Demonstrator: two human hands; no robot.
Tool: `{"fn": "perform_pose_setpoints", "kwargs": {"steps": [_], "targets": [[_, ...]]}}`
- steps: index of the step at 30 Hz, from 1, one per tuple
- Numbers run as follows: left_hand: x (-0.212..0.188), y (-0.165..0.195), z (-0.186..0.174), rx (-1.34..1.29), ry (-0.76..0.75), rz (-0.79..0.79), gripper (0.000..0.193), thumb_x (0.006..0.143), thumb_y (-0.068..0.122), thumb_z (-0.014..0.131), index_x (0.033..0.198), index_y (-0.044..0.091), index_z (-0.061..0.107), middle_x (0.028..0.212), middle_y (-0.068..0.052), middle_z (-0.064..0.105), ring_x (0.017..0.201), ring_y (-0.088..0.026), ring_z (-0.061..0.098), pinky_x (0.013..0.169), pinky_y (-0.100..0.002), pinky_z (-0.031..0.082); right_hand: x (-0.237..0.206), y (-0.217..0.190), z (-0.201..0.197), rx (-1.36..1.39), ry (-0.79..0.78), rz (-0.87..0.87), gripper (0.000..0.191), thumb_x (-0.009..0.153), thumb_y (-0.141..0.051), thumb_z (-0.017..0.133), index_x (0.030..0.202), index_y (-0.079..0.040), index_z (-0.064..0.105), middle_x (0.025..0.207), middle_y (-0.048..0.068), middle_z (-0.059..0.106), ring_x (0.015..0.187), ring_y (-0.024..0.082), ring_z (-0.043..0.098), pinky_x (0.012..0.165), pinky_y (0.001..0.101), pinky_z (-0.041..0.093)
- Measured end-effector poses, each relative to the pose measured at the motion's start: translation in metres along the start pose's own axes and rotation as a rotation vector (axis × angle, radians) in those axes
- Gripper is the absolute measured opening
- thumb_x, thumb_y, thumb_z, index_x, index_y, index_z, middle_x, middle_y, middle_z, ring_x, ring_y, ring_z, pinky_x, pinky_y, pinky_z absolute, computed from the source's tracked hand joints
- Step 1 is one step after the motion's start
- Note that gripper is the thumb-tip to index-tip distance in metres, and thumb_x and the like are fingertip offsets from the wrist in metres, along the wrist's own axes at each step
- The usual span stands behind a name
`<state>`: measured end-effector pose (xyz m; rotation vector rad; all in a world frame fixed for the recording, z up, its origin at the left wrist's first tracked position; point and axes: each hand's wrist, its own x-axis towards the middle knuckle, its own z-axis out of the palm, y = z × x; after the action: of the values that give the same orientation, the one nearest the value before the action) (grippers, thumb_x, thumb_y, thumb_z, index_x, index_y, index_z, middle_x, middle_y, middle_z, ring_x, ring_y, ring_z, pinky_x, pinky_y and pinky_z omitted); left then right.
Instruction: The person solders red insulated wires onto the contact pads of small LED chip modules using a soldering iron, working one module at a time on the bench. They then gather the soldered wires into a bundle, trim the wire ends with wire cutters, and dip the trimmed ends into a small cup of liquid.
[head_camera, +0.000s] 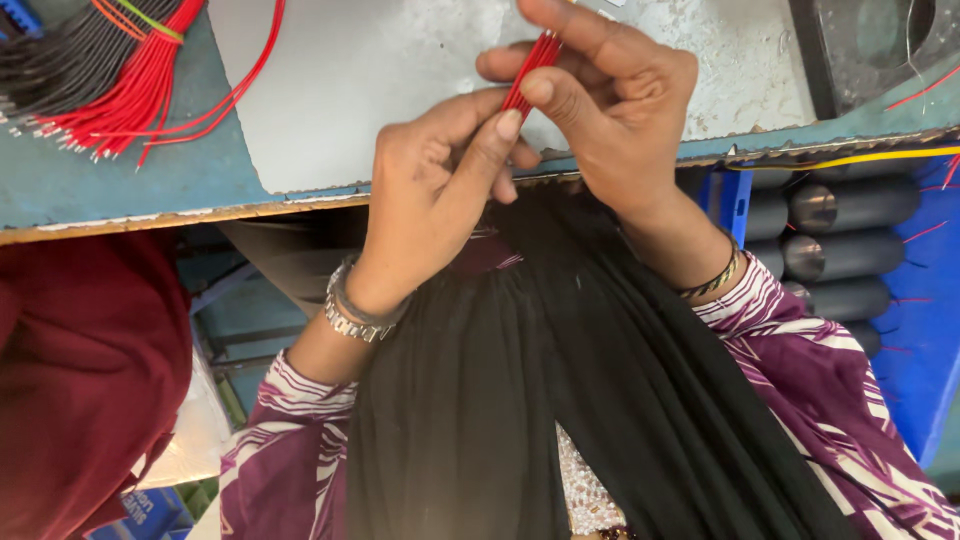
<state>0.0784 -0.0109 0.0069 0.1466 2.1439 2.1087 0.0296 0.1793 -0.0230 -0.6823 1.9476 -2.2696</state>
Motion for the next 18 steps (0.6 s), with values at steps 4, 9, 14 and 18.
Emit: {"fn": "perform_pose_setpoints", "kwargs": {"steps": [4, 9, 14, 18], "targets": [[0.006, 0.012, 0.007, 0.067, 0.021, 0.058, 0.024, 0.112, 0.017, 0.058, 0.123, 0.000, 0.070, 0.088, -0.004, 0.076, 0.068, -0.006, 0.065, 0.064, -0.022, 0.053, 0.006, -0.007, 0.003, -0.068, 0.047, -0.019, 0.027, 0.111, -0.010, 0.073, 0.133, 0.003, 0.065, 0.111, 0.016, 0.076, 0.104, 0.019, 0.077, 0.092, 0.0292, 0.064], [0.007, 0.024, 0.010, 0.314, 0.083, 0.326, 0.016, 0.115, 0.016, 0.062, 0.116, 0.002, 0.069, 0.087, -0.007, 0.075, 0.074, -0.012, 0.075, 0.068, -0.025, 0.056, 0.006, -0.014, 0.001, -0.035, 0.104, -0.125, 0.013, 0.115, -0.009, 0.072, 0.119, 0.004, 0.071, 0.104, 0.012, 0.076, 0.094, 0.015, 0.074, 0.085, 0.0263, 0.061], [0.011, 0.030, 0.005, 0.400, 0.116, 0.452, 0.012, 0.115, 0.012, 0.062, 0.118, 0.001, 0.066, 0.088, -0.009, 0.073, 0.079, -0.016, 0.076, 0.069, -0.028, 0.054, 0.010, -0.014, -0.002, -0.049, 0.143, -0.207, 0.017, 0.112, -0.008, 0.080, 0.106, 0.004, 0.068, 0.090, 0.006, 0.070, 0.077, 0.010, 0.064, 0.067, 0.0228, 0.047], [0.015, 0.028, 0.007, 0.322, 0.163, 0.410, 0.011, 0.115, 0.012, 0.062, 0.119, 0.002, 0.066, 0.089, -0.009, 0.071, 0.078, -0.017, 0.076, 0.070, -0.028, 0.056, 0.011, -0.013, -0.001, -0.230, 0.125, -0.166, 0.018, 0.110, -0.010, 0.079, 0.105, 0.005, 0.071, 0.081, 0.003, 0.064, 0.067, 0.007, 0.054, 0.058, 0.0209, 0.035]]}}
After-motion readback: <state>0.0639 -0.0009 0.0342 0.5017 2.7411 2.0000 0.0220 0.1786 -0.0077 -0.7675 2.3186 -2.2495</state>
